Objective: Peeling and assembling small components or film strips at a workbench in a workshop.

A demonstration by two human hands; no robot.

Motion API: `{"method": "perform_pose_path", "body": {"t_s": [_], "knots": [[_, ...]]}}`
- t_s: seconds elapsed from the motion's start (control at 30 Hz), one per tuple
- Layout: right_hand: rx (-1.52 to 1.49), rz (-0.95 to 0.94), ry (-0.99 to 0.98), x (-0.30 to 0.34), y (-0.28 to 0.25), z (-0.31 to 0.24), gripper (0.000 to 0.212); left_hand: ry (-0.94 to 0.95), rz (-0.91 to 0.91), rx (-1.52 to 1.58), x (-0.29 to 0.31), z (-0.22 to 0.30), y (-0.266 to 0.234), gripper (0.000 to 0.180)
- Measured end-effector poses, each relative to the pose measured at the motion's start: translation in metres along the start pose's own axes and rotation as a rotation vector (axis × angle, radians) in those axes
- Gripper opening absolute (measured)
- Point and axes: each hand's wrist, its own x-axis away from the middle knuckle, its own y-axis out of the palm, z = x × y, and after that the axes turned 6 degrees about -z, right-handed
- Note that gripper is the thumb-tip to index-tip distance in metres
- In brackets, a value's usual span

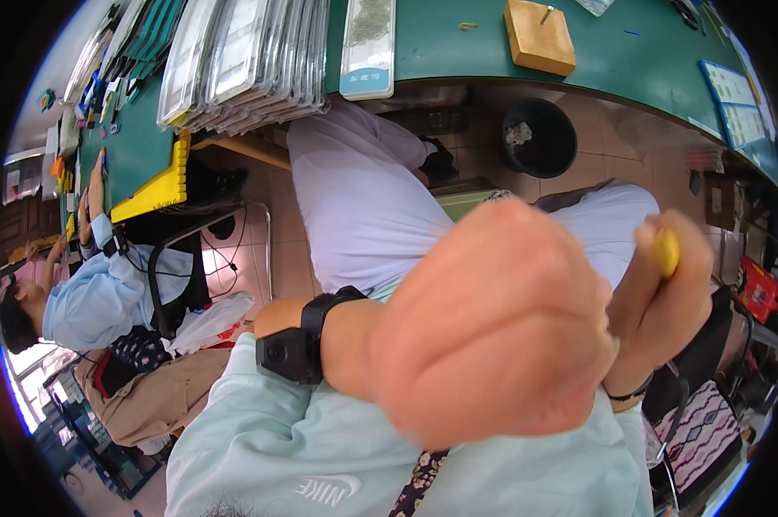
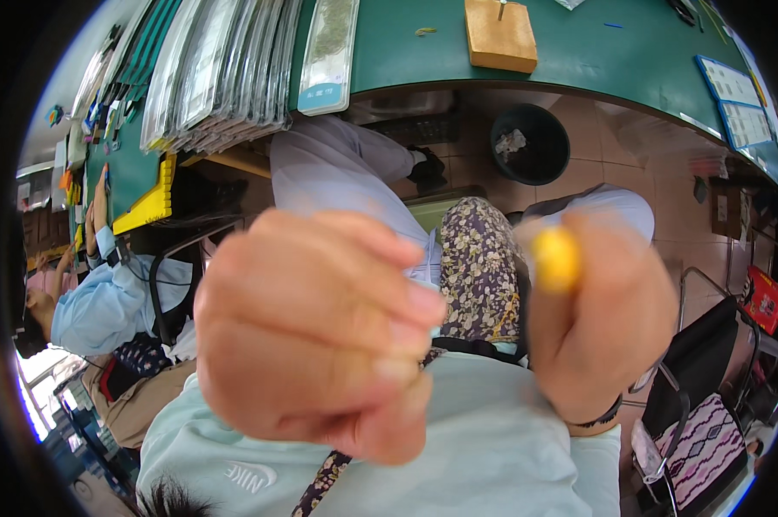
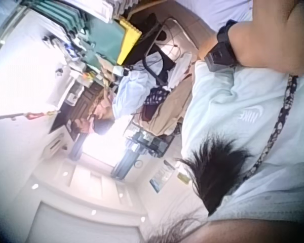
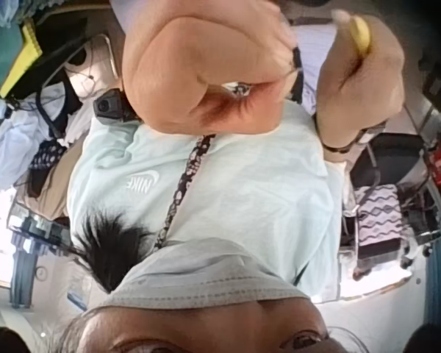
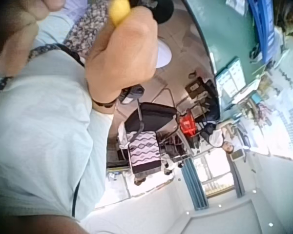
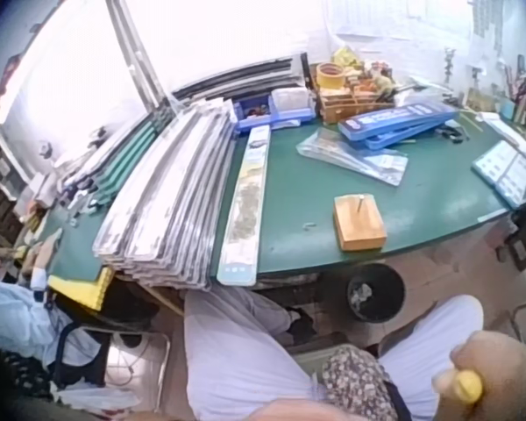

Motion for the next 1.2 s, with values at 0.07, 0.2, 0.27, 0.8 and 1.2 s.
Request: {"method": "perform_pose_path", "body": {"t_s": [0.07, 0.2, 0.27, 0.8, 1.2], "knots": [[-0.006, 0.111, 0.212, 0.001, 0.0, 0.0, 0.022, -0.017, 0.001, 0.007, -0.002, 0.002, -0.002, 0.02], [-0.079, -0.087, 0.014, 0.002, -0.017, 0.002, 0.023, -0.047, 0.096, 0.059, -0.001, 0.0, 0.004, 0.025], [-0.173, -0.087, -0.171, -0.002, -0.01, 0.002, 0.03, 0.008, 0.23, 0.088, -0.005, -0.005, 0.019, 0.021], [-0.189, -0.032, -0.296, -0.005, -0.007, 0.005, 0.035, 0.041, 0.238, 0.246, -0.005, -0.009, 0.018, 0.022], [-0.004, 0.046, 0.121, -0.001, -0.006, 0.0, 0.021, 0.005, 0.02, 0.402, -0.008, -0.003, 0.008, 0.022]]}}
